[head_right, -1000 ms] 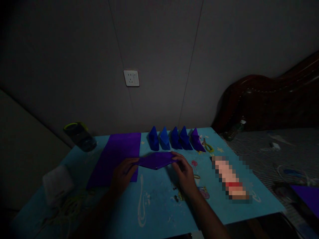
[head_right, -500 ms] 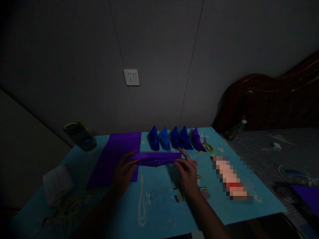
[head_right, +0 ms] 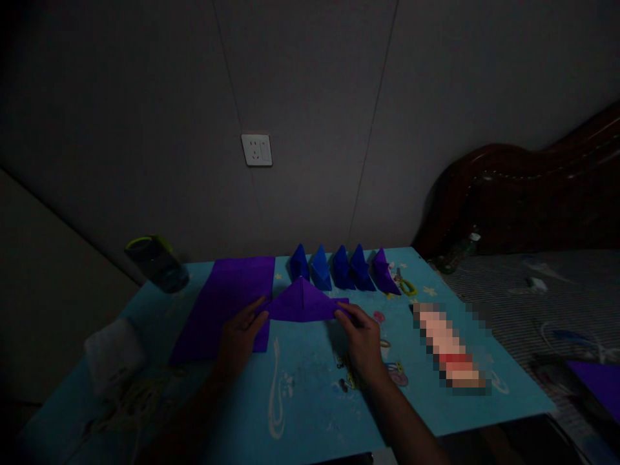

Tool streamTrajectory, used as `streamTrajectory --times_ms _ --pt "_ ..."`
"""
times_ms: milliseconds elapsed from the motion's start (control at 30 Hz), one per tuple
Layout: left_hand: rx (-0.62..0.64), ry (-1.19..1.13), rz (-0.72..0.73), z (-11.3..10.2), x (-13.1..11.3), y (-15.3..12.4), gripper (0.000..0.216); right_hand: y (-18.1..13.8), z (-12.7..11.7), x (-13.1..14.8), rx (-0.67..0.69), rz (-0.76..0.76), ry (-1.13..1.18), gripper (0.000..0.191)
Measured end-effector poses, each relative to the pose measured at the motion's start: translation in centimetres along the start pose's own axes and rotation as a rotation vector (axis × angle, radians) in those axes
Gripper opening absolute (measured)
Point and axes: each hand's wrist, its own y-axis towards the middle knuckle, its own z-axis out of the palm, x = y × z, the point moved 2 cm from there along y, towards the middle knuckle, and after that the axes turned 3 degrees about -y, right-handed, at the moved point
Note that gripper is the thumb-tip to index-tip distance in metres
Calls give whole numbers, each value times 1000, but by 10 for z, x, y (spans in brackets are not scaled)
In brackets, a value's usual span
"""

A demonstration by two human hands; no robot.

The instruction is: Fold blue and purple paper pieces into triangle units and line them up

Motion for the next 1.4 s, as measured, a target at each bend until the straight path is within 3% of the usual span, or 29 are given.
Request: streamTrajectory --times_ms 67,167,267,400,533,800,900,1033,1133,1233,1400 --pt "-32 -20 -8 1 -3 -1 42 0 1 1 -13 32 16 23" --pt "-67 -9 7 1 -6 -3 44 0 3 2 -42 56 102 46" --pt "-58 70 96 -1 -7 -3 35 1 6 1 -37 44 199 65" --pt "-83 130 231 -4 -6 -1 22 0 8 -2 1 50 177 49" --pt "-110 111 181 -5 -1 5 26 -1 10 -8 46 47 181 38" --pt "28 97 152 -12 4 0 28 -1 15 -13 -8 -66 125 37" --pt "-24 116 153 -22 6 -13 31 -13 24 -14 -2 -97 88 36" --pt "-164 166 188 -33 8 -26 51 -28 40 -21 -1 -142 37 41" --pt "-237 225 227 -34 11 -31 35 -35 46 -24 3 -206 -3 42" --pt "-244 272 259 -32 15 -33 22 -39 44 -23 31 -298 -49 39" --pt "-198 294 312 -30 18 -35 27 -43 37 -24 59 -413 -139 44"
